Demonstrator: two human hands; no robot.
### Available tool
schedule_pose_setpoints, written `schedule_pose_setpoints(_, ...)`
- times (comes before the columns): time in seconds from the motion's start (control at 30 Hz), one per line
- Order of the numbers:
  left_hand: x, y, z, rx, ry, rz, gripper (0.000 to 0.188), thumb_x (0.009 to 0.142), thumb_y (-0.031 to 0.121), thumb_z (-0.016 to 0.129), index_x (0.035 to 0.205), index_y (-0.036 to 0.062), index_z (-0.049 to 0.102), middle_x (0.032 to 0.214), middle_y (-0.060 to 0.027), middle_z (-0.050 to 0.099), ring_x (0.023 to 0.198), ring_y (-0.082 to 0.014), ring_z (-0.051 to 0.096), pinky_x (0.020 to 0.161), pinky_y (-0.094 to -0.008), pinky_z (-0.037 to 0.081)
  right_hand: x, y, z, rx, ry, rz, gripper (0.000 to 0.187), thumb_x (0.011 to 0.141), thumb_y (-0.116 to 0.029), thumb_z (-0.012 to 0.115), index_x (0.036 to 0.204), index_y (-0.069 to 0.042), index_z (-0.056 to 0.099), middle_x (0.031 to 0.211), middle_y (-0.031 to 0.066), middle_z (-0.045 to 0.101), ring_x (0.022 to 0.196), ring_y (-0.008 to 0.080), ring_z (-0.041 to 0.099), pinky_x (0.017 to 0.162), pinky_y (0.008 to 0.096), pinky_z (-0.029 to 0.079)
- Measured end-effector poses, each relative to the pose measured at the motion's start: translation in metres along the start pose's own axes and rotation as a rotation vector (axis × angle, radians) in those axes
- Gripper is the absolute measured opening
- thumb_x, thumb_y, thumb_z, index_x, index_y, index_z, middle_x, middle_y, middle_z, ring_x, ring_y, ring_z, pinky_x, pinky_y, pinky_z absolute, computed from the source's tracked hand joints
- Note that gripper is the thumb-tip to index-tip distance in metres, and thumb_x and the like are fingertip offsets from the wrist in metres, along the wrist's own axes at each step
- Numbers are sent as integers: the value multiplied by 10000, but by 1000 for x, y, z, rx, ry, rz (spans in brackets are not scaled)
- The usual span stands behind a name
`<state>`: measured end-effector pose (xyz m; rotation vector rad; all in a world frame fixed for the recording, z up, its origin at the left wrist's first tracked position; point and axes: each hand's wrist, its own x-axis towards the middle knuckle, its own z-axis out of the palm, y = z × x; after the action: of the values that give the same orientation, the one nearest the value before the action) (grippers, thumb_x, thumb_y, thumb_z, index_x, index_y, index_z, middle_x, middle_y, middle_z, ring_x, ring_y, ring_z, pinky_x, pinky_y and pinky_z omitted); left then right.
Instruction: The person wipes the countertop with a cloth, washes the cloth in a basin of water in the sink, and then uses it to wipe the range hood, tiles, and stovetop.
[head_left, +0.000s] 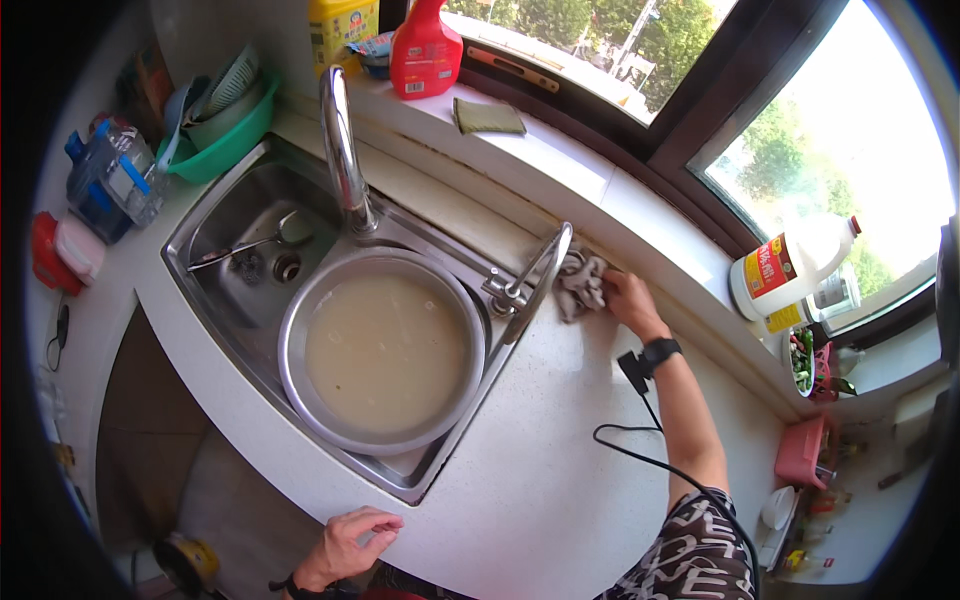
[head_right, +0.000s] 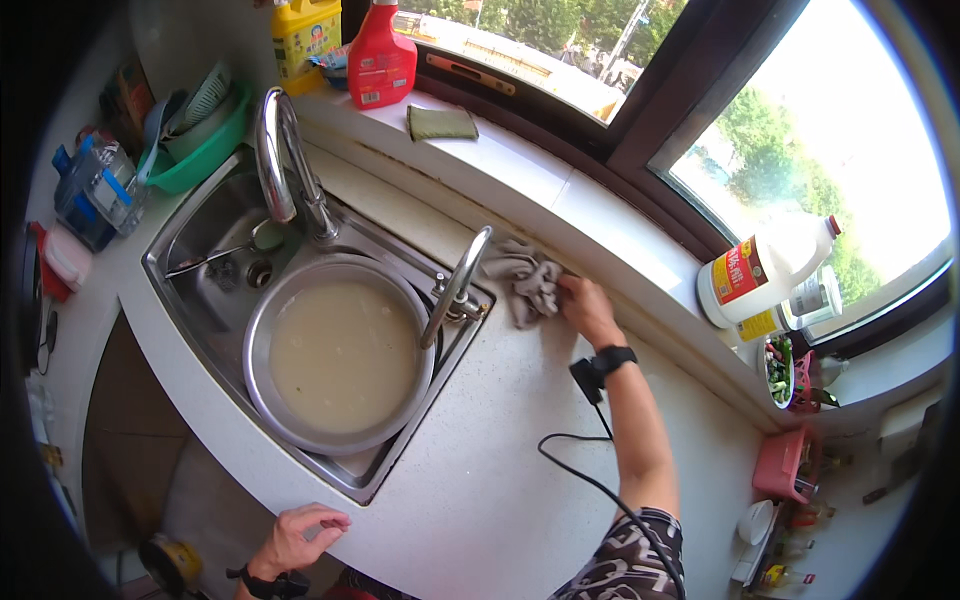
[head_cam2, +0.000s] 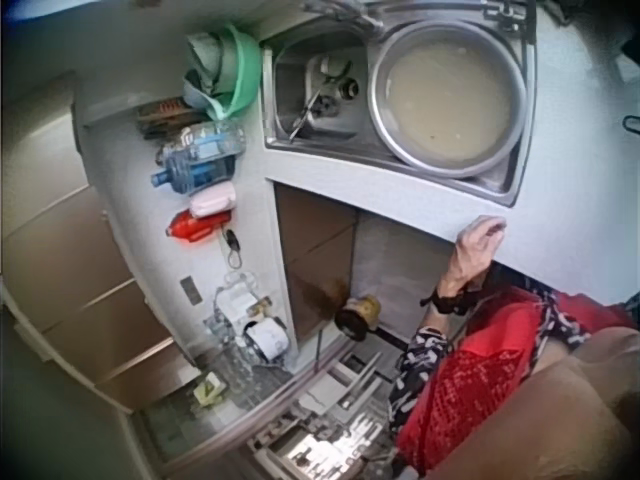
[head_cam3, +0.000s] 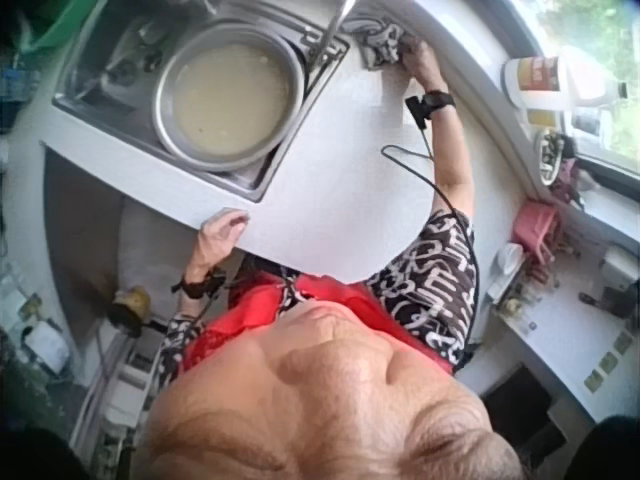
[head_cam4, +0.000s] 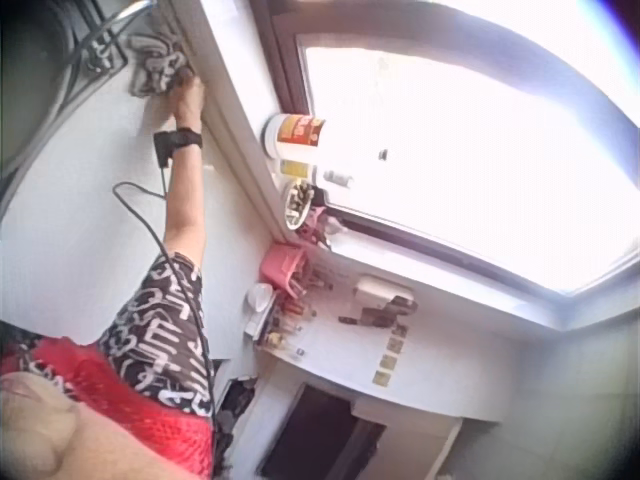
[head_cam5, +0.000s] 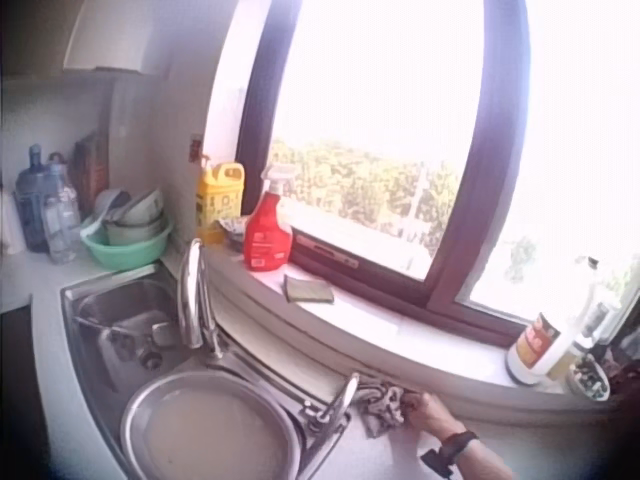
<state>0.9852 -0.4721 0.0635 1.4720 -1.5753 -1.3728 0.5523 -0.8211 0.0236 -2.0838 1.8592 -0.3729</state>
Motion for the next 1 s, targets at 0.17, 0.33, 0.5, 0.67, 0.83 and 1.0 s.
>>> schedule_pose_setpoints(0.17,4,-1,6,10,-52,62,172,825,36,679,996,13,687,942,-119,700,837,-247,692,749,-311,551,-105,83,-45,-74,131,56,123,805,-36,547,886,-32,639,781,248,608,803,424,608,696,427,479)
schedule_pose_setpoints(0.33,12,4,5,-23,-101,42,185,826,33,679,1010,14,683,944,-125,697,835,-242,690,750,-309,552,-130,67,-38,192,204,12,197,800,-73,646,978,6,618,937,161,579,804,313,607,746,350,501)
schedule_pose_setpoints(0.5,18,-5,3,-28,-102,35,187,832,33,680,1017,2,680,943,-117,695,832,-205,692,752,-292,556,-35,-4,13,91,189,-453,267,749,-20,674,1007,0,605,1065,190,610,924,397,607,802,438,505)
schedule_pose_setpoints(0.67,23,-9,2,-50,-107,16,187,834,31,677,1019,-1,678,943,-121,692,829,-207,692,750,-293,556,79,-98,38,-45,5,-612,304,846,-17,573,1143,-32,512,910,197,627,847,413,614,750,461,513)
schedule_pose_setpoints(0.83,20,-8,6,-48,-81,-15,199,812,-9,670,1010,-9,686,932,-121,696,839,-212,690,760,-299,556,79,-124,36,-230,-155,-679,468,872,-56,555,1304,-236,551,1051,164,605,1004,355,605,853,412,507)
schedule_pose_setpoints(1.0,6,5,10,-18,-83,45,214,820,5,672,1033,5,665,965,-129,683,826,-229,684,742,-310,549,16,-65,48,-113,134,-362,348,838,-125,557,1180,-160,608,1038,174,572,973,396,588,831,472,495)
